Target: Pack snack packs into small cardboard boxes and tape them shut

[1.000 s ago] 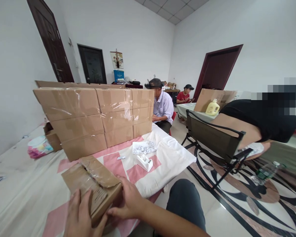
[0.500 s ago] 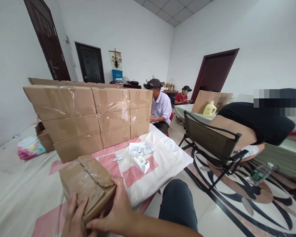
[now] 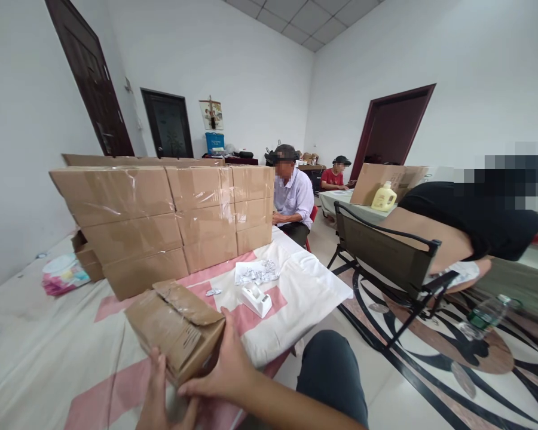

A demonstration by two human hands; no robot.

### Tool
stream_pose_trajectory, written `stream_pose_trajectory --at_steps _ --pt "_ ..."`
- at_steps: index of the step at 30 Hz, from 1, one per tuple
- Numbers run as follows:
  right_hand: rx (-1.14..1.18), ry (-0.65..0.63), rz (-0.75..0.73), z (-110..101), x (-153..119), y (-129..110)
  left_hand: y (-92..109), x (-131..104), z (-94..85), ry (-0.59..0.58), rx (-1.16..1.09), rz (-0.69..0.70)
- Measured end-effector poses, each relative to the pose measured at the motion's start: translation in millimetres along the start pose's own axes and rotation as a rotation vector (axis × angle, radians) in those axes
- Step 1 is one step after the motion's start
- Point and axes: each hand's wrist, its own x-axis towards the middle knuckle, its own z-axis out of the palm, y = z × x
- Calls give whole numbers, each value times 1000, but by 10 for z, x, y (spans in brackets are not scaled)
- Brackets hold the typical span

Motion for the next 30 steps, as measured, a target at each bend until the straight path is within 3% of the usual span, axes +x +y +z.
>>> stream_pose_trajectory --at_steps 2,5,11,15,17,20,23,25,27,30 --pt "-51 -15 50 -116 30 -24 62 -63 52 -43 -25 -33" --pt "-120 -18 70 -266 72 -61 126 -93 100 -122 -44 62" --pt "-64 57 -49 -361 112 138 105 -72 104 -207 6 189" --pt "76 112 -225 -605 206 332 144 -69 127 -210 80 454" --pt "73 226 -314 -867 269 355 177 -51 148 -235 129 631" --pt "-77 550 -278 -1391 345 348 222 -19 170 -303 201 799" --pt "-284 899 -154 -1913 382 417 250 3 175 -338 226 820" --pt "-450 1066 -34 -2173 377 530 260 16 177 -357 231 802" --pt "-637 1142 114 -2340 353 675 267 33 184 -361 236 802" --pt "-815 1100 256 -2445 303 899 274 62 200 -342 233 818"
